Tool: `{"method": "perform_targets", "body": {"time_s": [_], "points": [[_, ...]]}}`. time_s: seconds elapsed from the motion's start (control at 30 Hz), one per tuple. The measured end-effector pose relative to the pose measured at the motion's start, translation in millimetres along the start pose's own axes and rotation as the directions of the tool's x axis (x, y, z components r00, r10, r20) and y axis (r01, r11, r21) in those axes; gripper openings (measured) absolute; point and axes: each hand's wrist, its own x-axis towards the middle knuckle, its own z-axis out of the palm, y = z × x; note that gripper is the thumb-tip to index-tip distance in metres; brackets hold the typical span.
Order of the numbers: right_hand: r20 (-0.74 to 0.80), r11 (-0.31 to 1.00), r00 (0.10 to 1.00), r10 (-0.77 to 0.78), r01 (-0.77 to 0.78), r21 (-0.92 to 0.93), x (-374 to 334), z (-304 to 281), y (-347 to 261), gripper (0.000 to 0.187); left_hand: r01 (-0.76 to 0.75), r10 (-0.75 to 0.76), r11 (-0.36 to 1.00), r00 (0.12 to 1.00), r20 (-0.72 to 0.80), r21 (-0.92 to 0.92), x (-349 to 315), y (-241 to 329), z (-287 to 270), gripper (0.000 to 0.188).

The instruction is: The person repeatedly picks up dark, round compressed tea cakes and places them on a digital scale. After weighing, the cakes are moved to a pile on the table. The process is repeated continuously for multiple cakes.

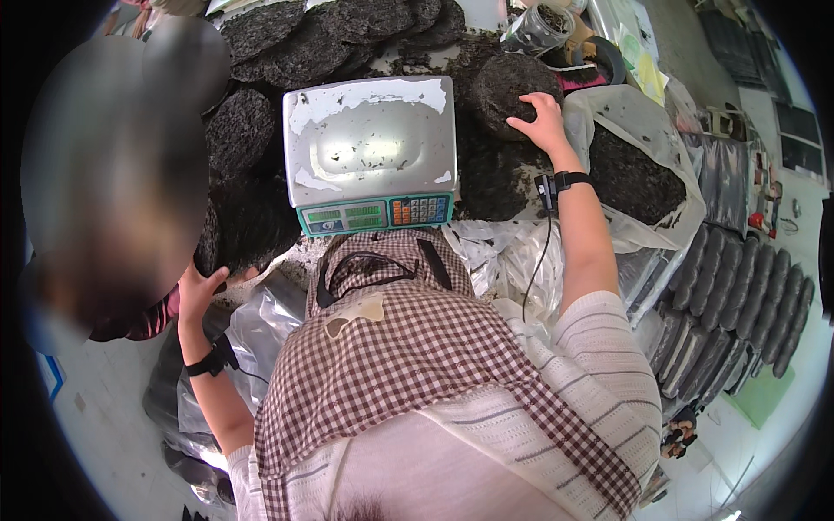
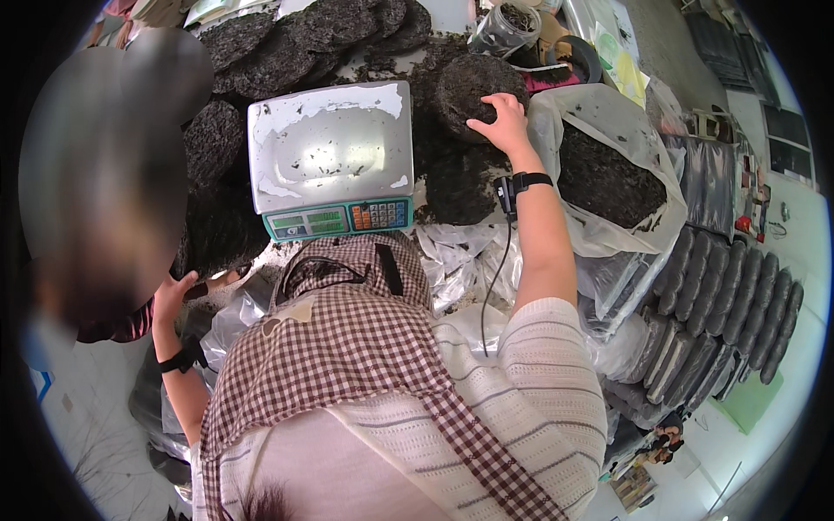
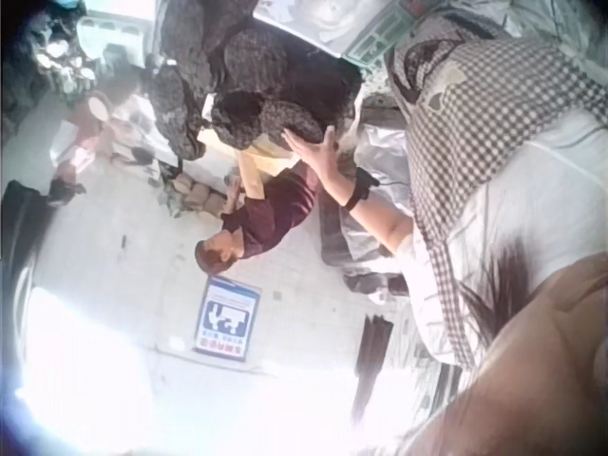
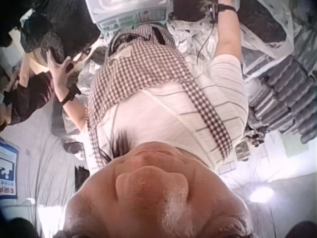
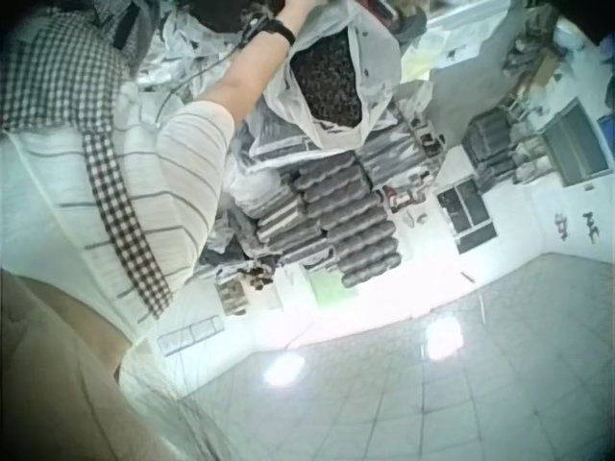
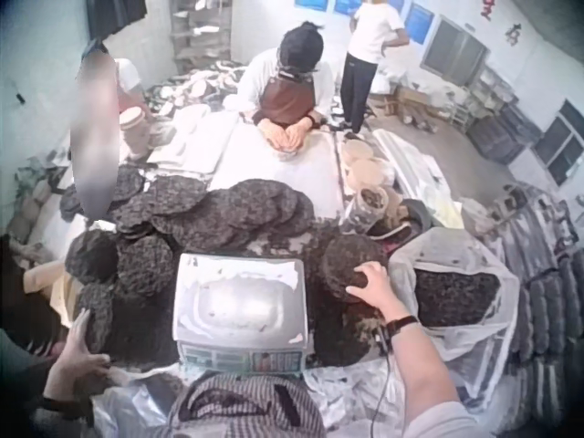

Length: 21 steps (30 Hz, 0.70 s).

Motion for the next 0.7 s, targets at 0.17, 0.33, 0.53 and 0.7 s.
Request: {"method": "perform_targets", "body": {"time_s": [0.17,0.33,0.53,0.7], "points": [[-0.229,0.977,0.963,-0.143,0.101,-0.186,1.5,-19.7,-40.7,0.035,-0.047,0.01,0.888,0.997,-0.082,-0.457,-0.3,14.1,-14.8,0.061],[-0.842,0.958,0.489,0.229,-0.266,0.107,-27.2,-73.5,2.8,0.031,-0.493,-0.454,0.428,0.607,-0.652,-0.757,-12.6,44.0,-58.4,0.038],[0.323,-0.343,0.927,0.192,-0.245,0.907,-47.7,-57.7,-195.0,0.041,-0.126,-0.456,-0.248,0.89,0.001,-0.961,9.4,96.0,12.3,0.036],[0.355,-0.249,0.932,0.064,-0.33,0.91,-73.9,-14.1,-260.3,0.034,0.302,0.043,-0.619,0.935,0.352,-0.725,40.3,135.7,69.3,0.037]]}}
